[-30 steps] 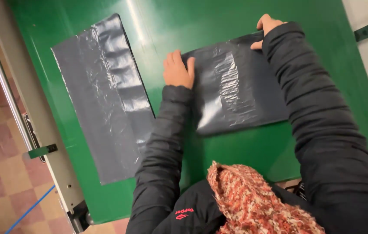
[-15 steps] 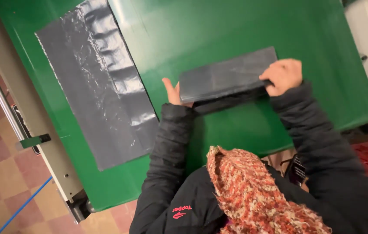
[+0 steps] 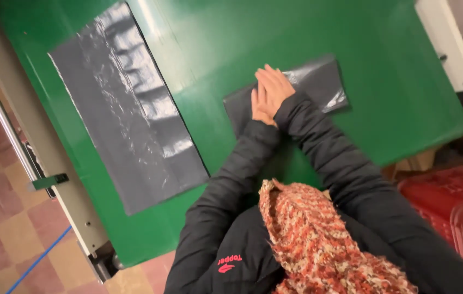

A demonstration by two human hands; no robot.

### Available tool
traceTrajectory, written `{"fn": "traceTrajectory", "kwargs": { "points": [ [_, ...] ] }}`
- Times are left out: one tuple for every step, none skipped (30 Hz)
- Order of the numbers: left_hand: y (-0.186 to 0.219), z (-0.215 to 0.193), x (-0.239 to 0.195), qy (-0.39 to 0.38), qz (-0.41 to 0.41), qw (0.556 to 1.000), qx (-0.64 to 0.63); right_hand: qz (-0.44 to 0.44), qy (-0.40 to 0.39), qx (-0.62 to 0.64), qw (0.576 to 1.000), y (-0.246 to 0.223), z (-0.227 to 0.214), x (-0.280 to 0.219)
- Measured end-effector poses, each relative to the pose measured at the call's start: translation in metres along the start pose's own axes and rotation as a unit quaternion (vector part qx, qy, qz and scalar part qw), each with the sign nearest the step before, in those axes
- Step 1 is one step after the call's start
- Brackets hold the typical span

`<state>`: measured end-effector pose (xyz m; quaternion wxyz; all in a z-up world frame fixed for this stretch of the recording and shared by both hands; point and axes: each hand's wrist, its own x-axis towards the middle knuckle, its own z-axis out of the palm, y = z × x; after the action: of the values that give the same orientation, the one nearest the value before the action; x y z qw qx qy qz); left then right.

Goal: The person is folding plastic bags on a conveyor belt and placing them into a storage crate.

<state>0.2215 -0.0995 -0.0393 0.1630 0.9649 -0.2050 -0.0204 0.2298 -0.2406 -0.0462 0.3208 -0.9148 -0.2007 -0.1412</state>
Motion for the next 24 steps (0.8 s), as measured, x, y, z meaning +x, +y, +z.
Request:
{"fn": "traceTrajectory", "kwargs": {
  "points": [
    [-0.012, 0.043, -0.004, 0.114, 0.073, 0.989, 0.054, -0.004, 0.011, -0.02, 1.0, 0.016, 0.029, -0.006],
    [-0.022, 0.025, -0.004, 0.118, 0.077, 0.988, 0.058, -0.007, 0.018, -0.022, 1.0, 0.019, 0.016, 0.008],
    [-0.028, 0.008, -0.012, 0.037, 0.069, 0.996, 0.034, 0.019, -0.067, -0.077, 0.995, 0.019, 0.003, 0.014],
    [-0.035, -0.007, -0.021, -0.045, 0.06, 0.997, 0.009, 0.046, -0.151, -0.131, 0.979, 0.018, -0.008, 0.019],
    [-0.047, -0.017, -0.035, -0.053, 0.051, 0.997, 0.011, 0.045, -0.158, -0.121, 0.979, 0.017, -0.021, 0.011],
    [-0.059, -0.027, -0.05, -0.044, 0.078, 0.996, -0.009, 0.113, -0.199, -0.137, 0.964, 0.015, -0.033, 0.004],
    [-0.068, -0.035, -0.045, -0.02, 0.113, 0.993, -0.03, 0.176, -0.229, -0.167, 0.943, 0.025, -0.054, 0.009],
    [-0.08, -0.033, -0.053, -0.012, 0.113, 0.993, -0.03, 0.171, -0.226, -0.172, 0.944, 0.023, -0.054, 0.006],
    [-0.091, -0.03, -0.056, 0.0, 0.171, 0.985, 0.031, 0.143, -0.188, -0.215, 0.948, 0.024, -0.057, 0.004],
    [-0.101, -0.027, -0.06, 0.012, 0.227, 0.969, 0.093, 0.115, -0.149, -0.258, 0.948, 0.024, -0.059, 0.001],
    [-0.098, -0.028, -0.061, 0.015, 0.222, 0.971, 0.091, 0.109, -0.152, -0.259, 0.947, 0.004, -0.051, -0.015],
    [-0.094, -0.027, -0.061, -0.132, 0.222, 0.962, 0.085, 0.038, -0.17, -0.15, 0.973, -0.016, -0.041, -0.031],
    [-0.092, -0.028, -0.065, -0.283, 0.224, 0.93, 0.075, -0.026, -0.185, -0.034, 0.982, -0.038, -0.03, -0.051],
    [-0.072, -0.052, -0.064, -0.286, 0.223, 0.929, 0.072, -0.024, -0.189, -0.031, 0.981, -0.043, -0.014, -0.079],
    [-0.051, -0.076, -0.063, -0.317, 0.241, 0.917, 0.003, -0.036, -0.196, -0.015, 0.98, -0.047, 0.001, -0.11],
    [-0.03, -0.098, -0.061, -0.347, 0.256, 0.9, -0.066, -0.048, -0.203, 0.001, 0.978, -0.052, 0.015, -0.141],
    [-0.042, -0.06, -0.055, -0.349, 0.252, 0.9, -0.072, -0.048, -0.21, 0.003, 0.976, -0.046, 0.016, -0.161],
    [-0.055, -0.022, -0.049, -0.341, 0.269, 0.864, -0.255, 0.002, -0.174, 0.089, 0.981, -0.041, 0.016, -0.182],
    [-0.067, 0.016, -0.044, -0.322, 0.277, 0.798, -0.428, 0.056, -0.134, 0.173, 0.974, -0.037, 0.016, -0.203],
    [-0.073, 0.03, -0.037, -0.324, 0.274, 0.796, -0.433, 0.06, -0.14, 0.175, 0.973, -0.033, 0.015, -0.211],
    [-0.079, 0.044, -0.028, -0.42, 0.075, 0.724, -0.542, 0.206, -0.097, 0.246, 0.942, -0.027, 0.014, -0.217],
    [-0.085, 0.058, -0.019, -0.487, -0.128, 0.605, -0.617, 0.347, -0.051, 0.308, 0.884, -0.021, 0.012, -0.223],
    [-0.081, 0.055, -0.014, -0.486, -0.126, 0.605, -0.618, 0.346, -0.051, 0.306, 0.886, -0.012, 0.01, -0.216],
    [-0.077, 0.051, -0.009, -0.437, -0.159, 0.676, -0.572, 0.415, -0.017, 0.351, 0.839, -0.004, 0.007, -0.209]
  ]
}}
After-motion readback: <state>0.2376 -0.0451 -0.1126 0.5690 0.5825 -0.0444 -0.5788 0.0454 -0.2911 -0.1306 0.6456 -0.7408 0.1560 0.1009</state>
